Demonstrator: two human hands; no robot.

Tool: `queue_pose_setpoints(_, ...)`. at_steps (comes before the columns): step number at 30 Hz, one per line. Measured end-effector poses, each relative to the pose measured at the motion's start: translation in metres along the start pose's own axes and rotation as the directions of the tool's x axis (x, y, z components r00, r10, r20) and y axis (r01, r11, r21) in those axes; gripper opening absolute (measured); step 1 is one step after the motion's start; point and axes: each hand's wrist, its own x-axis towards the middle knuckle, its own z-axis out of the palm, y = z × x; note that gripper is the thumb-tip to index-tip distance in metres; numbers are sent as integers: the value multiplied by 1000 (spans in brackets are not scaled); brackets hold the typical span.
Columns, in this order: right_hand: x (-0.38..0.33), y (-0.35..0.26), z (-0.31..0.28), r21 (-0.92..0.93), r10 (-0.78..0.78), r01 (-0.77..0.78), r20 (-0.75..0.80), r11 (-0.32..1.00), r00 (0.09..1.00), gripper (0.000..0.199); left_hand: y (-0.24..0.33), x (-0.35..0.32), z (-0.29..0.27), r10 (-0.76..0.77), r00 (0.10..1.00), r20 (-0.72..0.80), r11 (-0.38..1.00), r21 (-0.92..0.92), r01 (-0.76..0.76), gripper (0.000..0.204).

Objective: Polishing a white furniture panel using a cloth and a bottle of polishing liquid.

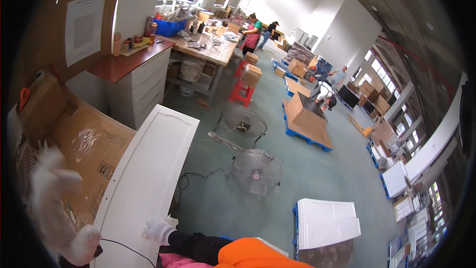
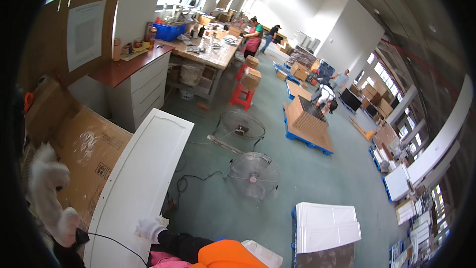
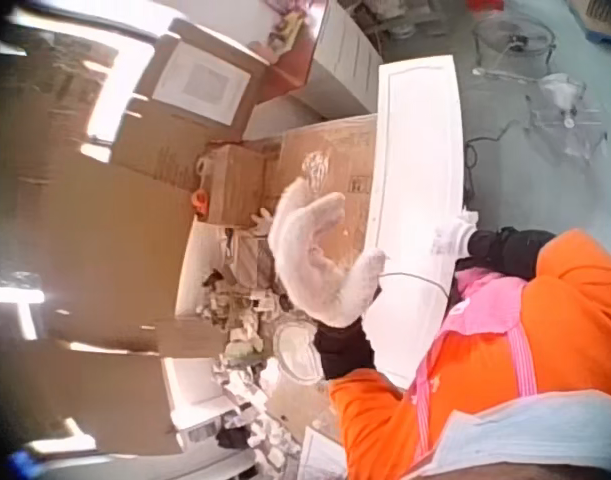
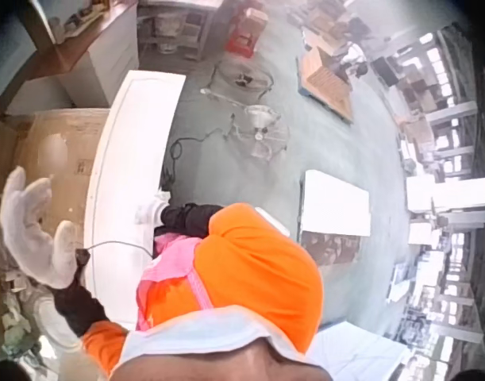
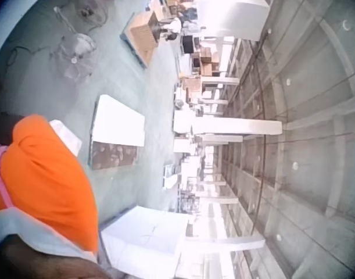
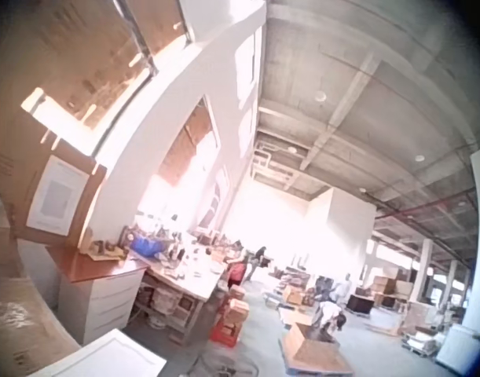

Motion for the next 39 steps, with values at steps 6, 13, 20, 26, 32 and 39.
queue_pose_setpoints(6, -2, -3, -1, 86, -1, 2, -12, 996, 1000, 22, -62, -148, 13, -587, 749, 306, 716, -235, 657, 41)
queue_pose_setpoints(13, 0, 2, -12, 247, -63, 77, -61, 966, 996, 20, -129, -330, -1, -983, 85, 165, 64, -128, 990, 35)
queue_pose_setpoints(20, -8, 6, 1, 127, -103, 106, -35, 986, 994, 18, -116, -379, -28, -959, 251, -131, 259, -47, 965, 53)
queue_pose_setpoints(26, 4, 2, -7, 9, -169, 182, -324, 983, 931, 15, -149, -388, -76, -896, 96, -433, 146, -84, 986, 30)
queue_pose_setpoints(32, 1, 0, -8, -24, -157, 156, -249, 988, 956, 20, -181, -415, -123, -810, -90, -579, 79, -261, 962, 32)
queue_pose_setpoints(39, 4, -6, -9, -48, -129, 121, -251, 992, 959, 19, -227, -421, -170, -335, -277, -901, -99, -258, 961, 58)
